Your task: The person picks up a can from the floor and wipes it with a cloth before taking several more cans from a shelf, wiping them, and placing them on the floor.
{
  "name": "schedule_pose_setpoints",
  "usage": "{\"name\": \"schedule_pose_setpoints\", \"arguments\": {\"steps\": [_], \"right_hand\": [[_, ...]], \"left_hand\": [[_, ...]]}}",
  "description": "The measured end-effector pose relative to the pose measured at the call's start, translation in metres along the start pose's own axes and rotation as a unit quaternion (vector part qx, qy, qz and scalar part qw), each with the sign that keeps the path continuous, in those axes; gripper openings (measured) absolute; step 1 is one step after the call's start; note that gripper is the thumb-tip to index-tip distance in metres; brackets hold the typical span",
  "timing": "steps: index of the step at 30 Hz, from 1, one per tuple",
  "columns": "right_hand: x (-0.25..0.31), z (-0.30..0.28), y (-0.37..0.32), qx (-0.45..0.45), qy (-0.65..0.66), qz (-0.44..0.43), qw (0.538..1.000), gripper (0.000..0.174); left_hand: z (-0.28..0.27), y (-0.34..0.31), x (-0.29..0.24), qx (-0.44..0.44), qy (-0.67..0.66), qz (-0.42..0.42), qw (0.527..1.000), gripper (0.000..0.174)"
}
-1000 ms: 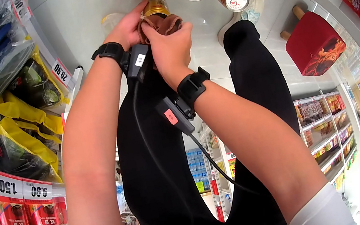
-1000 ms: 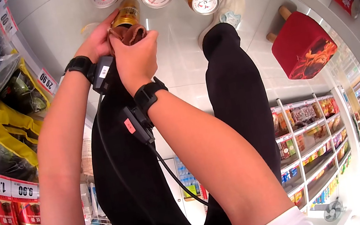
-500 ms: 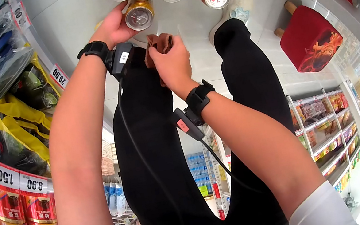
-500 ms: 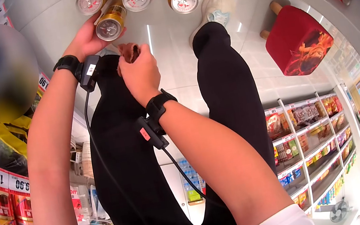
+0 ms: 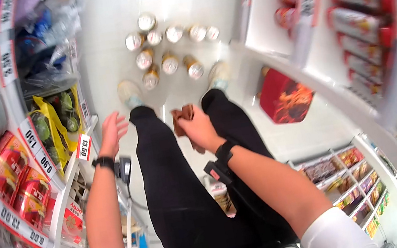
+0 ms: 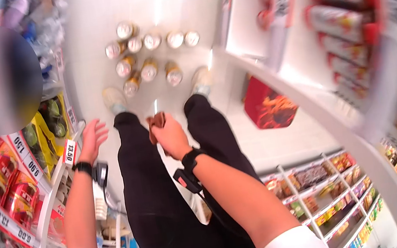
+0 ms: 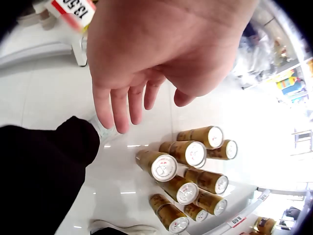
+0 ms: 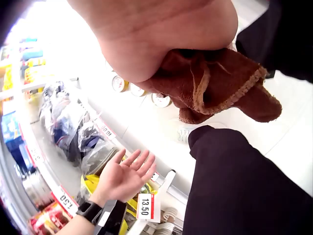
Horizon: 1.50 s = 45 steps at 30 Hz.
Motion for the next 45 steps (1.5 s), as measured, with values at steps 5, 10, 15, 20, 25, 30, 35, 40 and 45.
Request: {"name": "schedule_pose_setpoints", "arguments": {"steps": [5, 10, 15, 20, 25, 30, 35, 40, 45], "right_hand": [[0.061, -0.063, -0.076, 0.044, 0.040, -0.109, 0.992, 0.017], [0.132, -0.093, -0.187, 0.103, 0.045, -0.152, 0.982, 0.014], [0.143, -0.102, -0.241, 0.126, 0.073, -0.236, 0.961, 0.021], [0.187, -0.127, -0.323, 0.146, 0.263, -0.207, 0.931, 0.028], [0.199, -0.145, -0.411, 0.189, 0.368, -0.263, 0.871, 0.050], [0.204, -0.182, -0.480, 0.245, 0.454, -0.253, 0.819, 0.052], [0.178, -0.244, -0.497, 0.099, 0.364, -0.314, 0.871, 0.040], [0.157, -0.233, -0.506, 0.343, 0.470, -0.207, 0.786, 0.051], [0.124, -0.342, -0.518, 0.327, 0.639, -0.215, 0.662, 0.061]], "left_hand": [[-0.009, -0.136, -0.064, -0.044, -0.038, 0.123, 0.991, 0.039], [0.003, -0.287, -0.127, -0.015, -0.131, 0.240, 0.962, 0.037], [0.058, -0.414, -0.168, 0.115, -0.058, 0.278, 0.952, 0.040], [0.109, -0.490, -0.187, 0.243, -0.003, 0.356, 0.902, 0.047], [0.137, -0.563, -0.200, 0.269, 0.041, 0.458, 0.846, 0.061], [0.161, -0.590, -0.207, 0.316, 0.123, 0.447, 0.828, 0.050], [0.186, -0.642, -0.236, 0.193, 0.153, 0.591, 0.768, 0.025], [0.215, -0.704, -0.238, 0.137, 0.251, 0.584, 0.760, 0.033], [0.344, -0.806, -0.216, 0.103, 0.413, 0.814, 0.396, 0.045]]}}
Point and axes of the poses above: each hand's wrist, its own y-axis towards the middle knuckle, its own z-axis out of the palm, x = y × z, the point moved 7 cm from there along y, towards the middle knuckle, and after that the axes turned 9 degrees about y, right-handed, at the moved point
